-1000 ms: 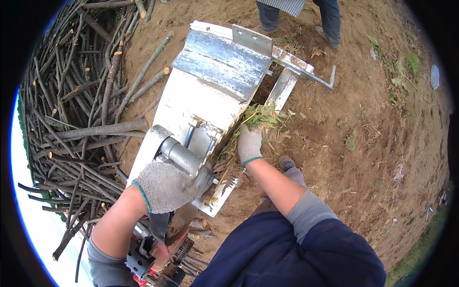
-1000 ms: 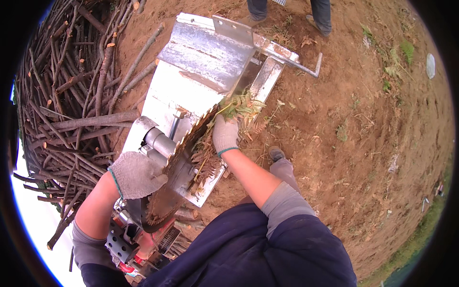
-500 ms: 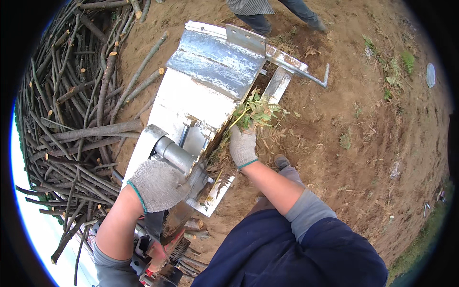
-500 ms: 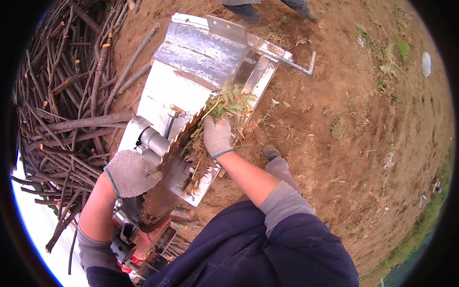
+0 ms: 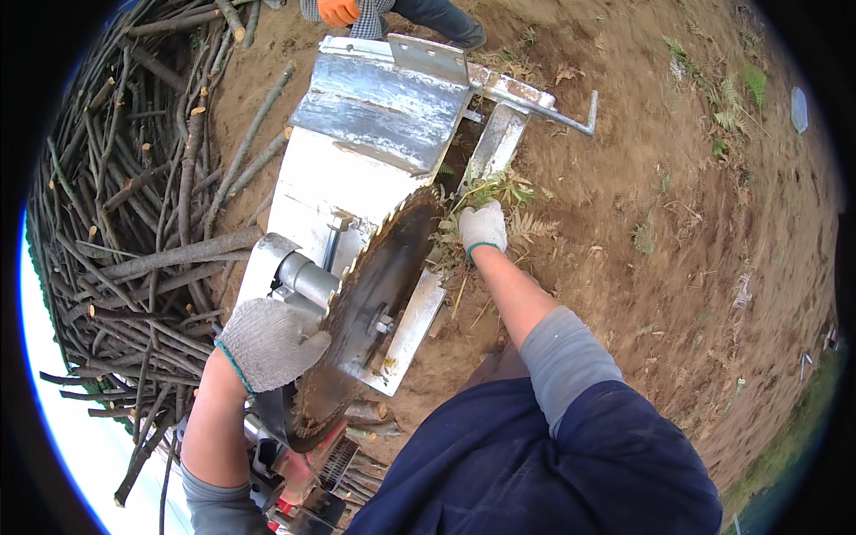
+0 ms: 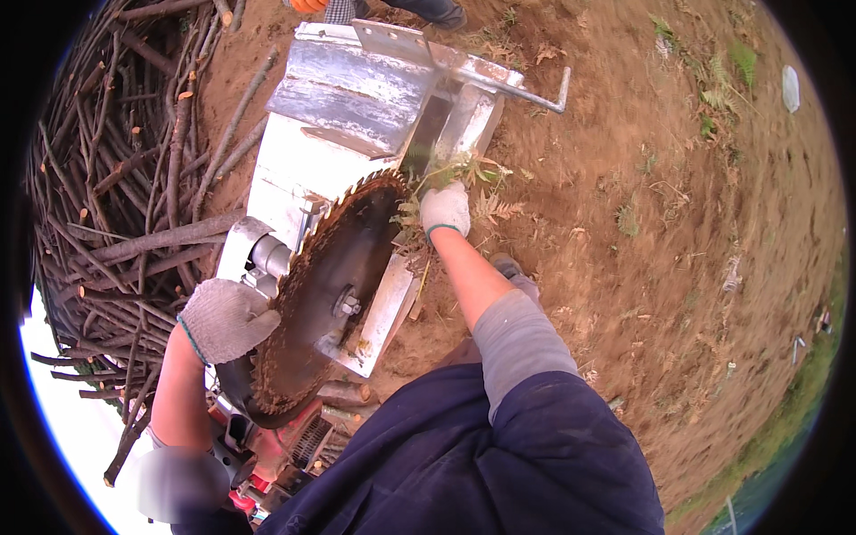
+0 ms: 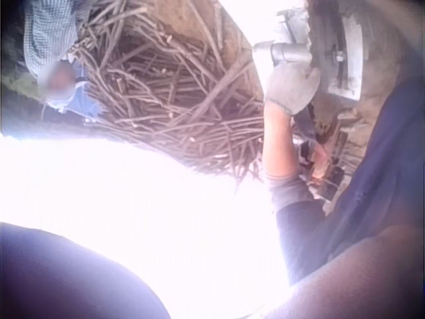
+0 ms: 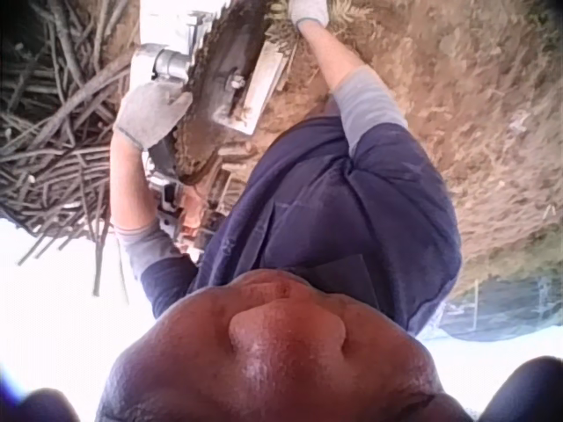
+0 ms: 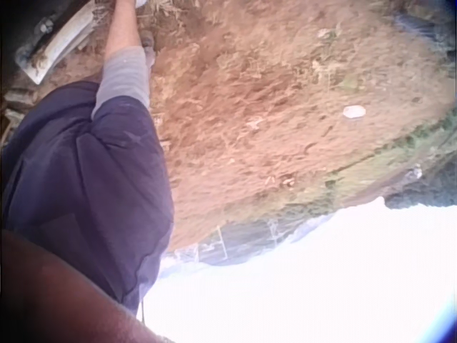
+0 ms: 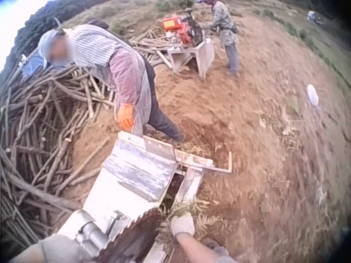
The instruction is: The person feeds branches and green plant material into a rotating wood chipper blade, clearing debris from the blade area and continuing to process material. The person handles branches and plant matter by hand while operating the machine.
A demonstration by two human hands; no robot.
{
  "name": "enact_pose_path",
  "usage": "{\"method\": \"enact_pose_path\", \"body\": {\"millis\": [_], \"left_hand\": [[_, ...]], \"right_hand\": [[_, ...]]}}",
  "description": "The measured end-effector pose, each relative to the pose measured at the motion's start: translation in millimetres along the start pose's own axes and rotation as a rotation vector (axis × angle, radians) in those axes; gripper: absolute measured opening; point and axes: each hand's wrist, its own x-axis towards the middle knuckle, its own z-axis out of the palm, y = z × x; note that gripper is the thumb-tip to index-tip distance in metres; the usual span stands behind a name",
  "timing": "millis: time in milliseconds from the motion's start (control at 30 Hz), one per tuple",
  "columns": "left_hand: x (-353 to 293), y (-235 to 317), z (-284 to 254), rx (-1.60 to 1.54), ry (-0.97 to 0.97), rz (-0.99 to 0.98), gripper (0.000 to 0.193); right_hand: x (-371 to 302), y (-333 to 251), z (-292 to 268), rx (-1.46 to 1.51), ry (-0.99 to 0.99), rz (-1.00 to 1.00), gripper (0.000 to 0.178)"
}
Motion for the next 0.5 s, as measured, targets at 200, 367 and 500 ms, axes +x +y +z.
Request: {"method": "enact_pose_path", "body": {"millis": [200,367,500], "left_hand": [[0,-3,3,-0.007,0.01,0.017,0.034],[1,-4,5,-0.07,0.055,0.002,0.032],[1,-5,4,-0.067,0.044,-0.002,0.032]], "right_hand": [[-14,-15,-2,-0.01,-0.08,-0.305,0.059],[-15,-29,-1,-0.076,-0.127,-0.397,0.057],[-5,-35,-15,-0.201,-0.161,-0.575,0.053]]}}
